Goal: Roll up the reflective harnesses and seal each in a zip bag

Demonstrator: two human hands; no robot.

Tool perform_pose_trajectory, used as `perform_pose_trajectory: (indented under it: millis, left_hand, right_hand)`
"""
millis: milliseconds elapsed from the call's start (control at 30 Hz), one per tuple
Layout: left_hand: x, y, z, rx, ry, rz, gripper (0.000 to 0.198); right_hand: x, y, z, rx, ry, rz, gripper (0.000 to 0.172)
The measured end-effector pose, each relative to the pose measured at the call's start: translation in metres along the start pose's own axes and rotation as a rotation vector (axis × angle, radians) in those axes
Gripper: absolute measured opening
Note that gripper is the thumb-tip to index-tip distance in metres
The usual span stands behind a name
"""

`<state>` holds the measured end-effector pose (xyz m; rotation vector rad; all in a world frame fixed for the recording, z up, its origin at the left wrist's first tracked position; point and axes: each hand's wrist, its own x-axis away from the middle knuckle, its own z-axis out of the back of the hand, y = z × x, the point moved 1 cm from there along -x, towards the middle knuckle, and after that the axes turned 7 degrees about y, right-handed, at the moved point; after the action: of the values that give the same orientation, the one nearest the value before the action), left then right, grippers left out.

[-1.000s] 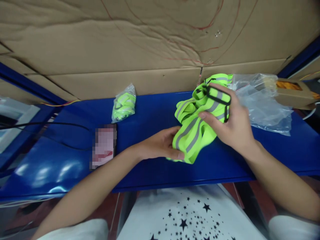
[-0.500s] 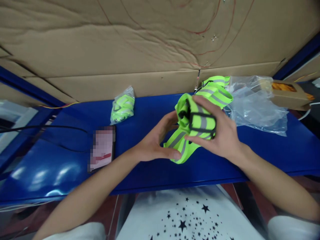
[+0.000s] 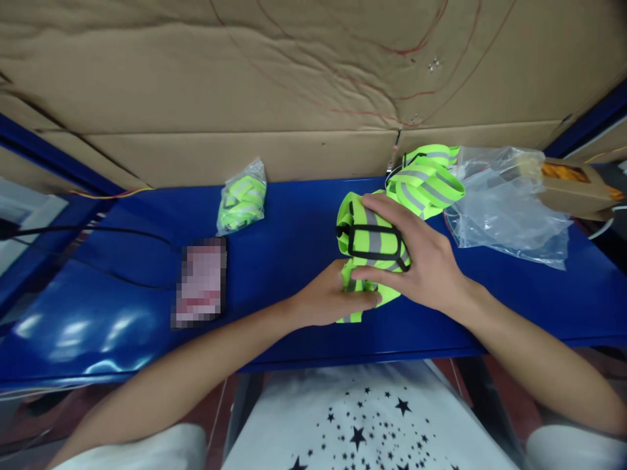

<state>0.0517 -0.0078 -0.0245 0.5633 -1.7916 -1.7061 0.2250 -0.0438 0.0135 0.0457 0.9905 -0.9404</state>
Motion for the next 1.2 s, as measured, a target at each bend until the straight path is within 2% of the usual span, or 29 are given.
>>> perform_pose_trajectory:
  millis: [167, 300, 433, 500, 600, 667, 800, 933, 1000, 1100, 1167, 1200]
  left_hand:
    - [0.001, 0.002, -0.012, 0.183, 0.003, -0.071, 0.060]
    - [0.003, -0.009, -0.016, 0.205, 0.120, -0.041, 0.045]
    - [0.002, -0.017, -0.007, 0.079, 0.132, -0.040, 0.026]
    - [0.001, -0.013, 0.001, 0.011, 0.105, -0.075, 0.029]
    - [-0.002, 0.000, 0.016, -0.040, -0.029, -0.038, 0.047]
    - [-0.004, 0.009, 0.028, -0.069, -0.087, 0.006, 0.042]
    - [-0.006, 0.017, 0.045, -0.204, -0.078, -0.007, 0.029]
    - [-0.004, 0.014, 0.041, -0.231, -0.051, -0.003, 0.029]
    - [-0.002, 0.011, 0.035, -0.204, -0.012, -0.002, 0.039]
    - [0.002, 0.009, 0.028, -0.180, 0.072, -0.138, 0.072]
    - [0.003, 0.008, 0.028, -0.107, 0.071, -0.215, 0.090]
    - [0.002, 0.008, 0.030, -0.026, 0.041, -0.219, 0.092]
  right_hand:
    - [0.003, -0.005, -0.008, 0.035, 0.091, -0.077, 0.079]
    - [0.004, -0.005, -0.015, 0.008, 0.113, -0.079, 0.075]
    - [0.004, -0.007, -0.014, 0.061, 0.130, -0.068, 0.072]
    - [0.003, -0.006, -0.010, 0.080, 0.129, -0.076, 0.073]
    - [0.001, 0.003, -0.001, 0.068, 0.093, -0.100, 0.076]
    - [-0.001, 0.011, 0.005, 0.045, 0.028, -0.107, 0.078]
    - [-0.002, 0.021, 0.014, 0.028, -0.021, -0.078, 0.079]
    - [-0.001, 0.020, 0.014, 0.056, -0.003, -0.107, 0.081]
    - [0.001, 0.019, 0.012, 0.043, 0.009, -0.128, 0.081]
    - [0.002, 0.018, 0.006, 0.003, 0.011, -0.145, 0.079]
    - [0.003, 0.016, 0.004, -0.011, 0.017, -0.134, 0.078]
    - [0.003, 0.015, 0.004, -0.013, 0.023, -0.122, 0.079]
